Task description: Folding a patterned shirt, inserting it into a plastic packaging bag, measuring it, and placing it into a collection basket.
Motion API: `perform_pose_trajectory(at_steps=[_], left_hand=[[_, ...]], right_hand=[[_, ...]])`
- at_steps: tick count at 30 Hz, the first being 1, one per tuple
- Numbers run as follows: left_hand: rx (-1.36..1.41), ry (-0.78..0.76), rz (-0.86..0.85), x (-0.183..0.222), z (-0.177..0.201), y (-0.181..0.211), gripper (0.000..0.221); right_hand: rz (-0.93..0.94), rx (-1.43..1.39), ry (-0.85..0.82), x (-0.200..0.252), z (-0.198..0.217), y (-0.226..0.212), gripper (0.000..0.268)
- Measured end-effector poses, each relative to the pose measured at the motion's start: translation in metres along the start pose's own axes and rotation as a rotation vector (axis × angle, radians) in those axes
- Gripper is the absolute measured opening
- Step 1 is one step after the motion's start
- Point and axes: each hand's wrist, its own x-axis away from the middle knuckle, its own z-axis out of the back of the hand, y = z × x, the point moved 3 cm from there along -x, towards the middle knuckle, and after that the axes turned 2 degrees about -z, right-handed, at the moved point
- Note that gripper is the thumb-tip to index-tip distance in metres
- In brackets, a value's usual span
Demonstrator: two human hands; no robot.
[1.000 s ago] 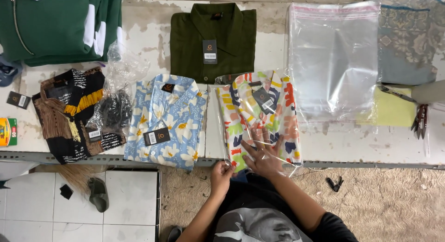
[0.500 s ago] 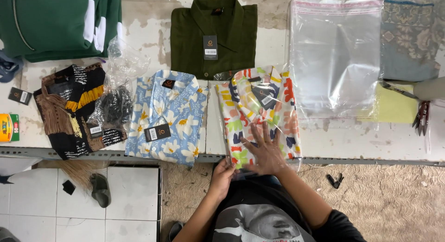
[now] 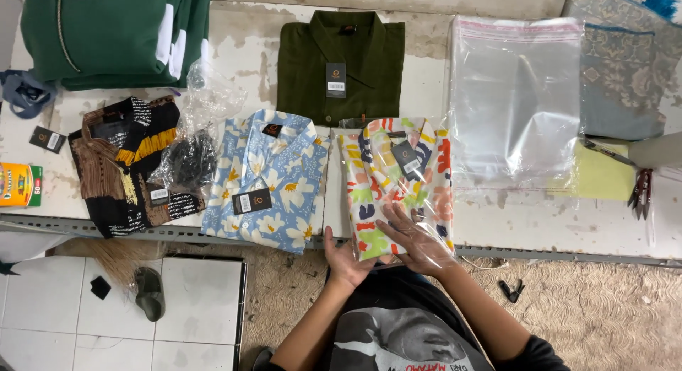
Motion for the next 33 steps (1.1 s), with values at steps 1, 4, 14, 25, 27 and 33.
perform_pose_trajectory(at_steps=[1, 4, 14, 25, 27, 33], left_hand=[[0.086, 0.012, 0.077, -0.007, 0.004, 0.002, 0.101], [0.379, -0.228, 0.156, -0.009, -0.011, -0.006, 0.082], [0.684, -0.501, 0.271, 0.013, -0.027, -0.021, 0.061], [0.419, -0.372, 0.248, 0.018, -0.009, 0.016, 0.070], [0.372, -0.350, 0.244, 0.018, -0.003, 0.025, 0.071], [0.238, -0.270, 0.232, 0.035, 0.048, 0.072, 0.076]], right_hand=[[-0.051, -0.188, -0.036, -0.003, 0.005, -0.005, 0.079], [-0.065, -0.292, -0.002, -0.005, 0.018, -0.018, 0.086], [-0.157, -0.174, -0.136, -0.016, -0.019, -0.033, 0.065], [-0.285, 0.196, -0.346, -0.045, -0.012, -0.044, 0.060], [-0.220, 0.225, -0.295, -0.032, -0.029, -0.038, 0.061], [-0.027, 0.211, -0.177, -0.010, -0.047, -0.034, 0.065]])
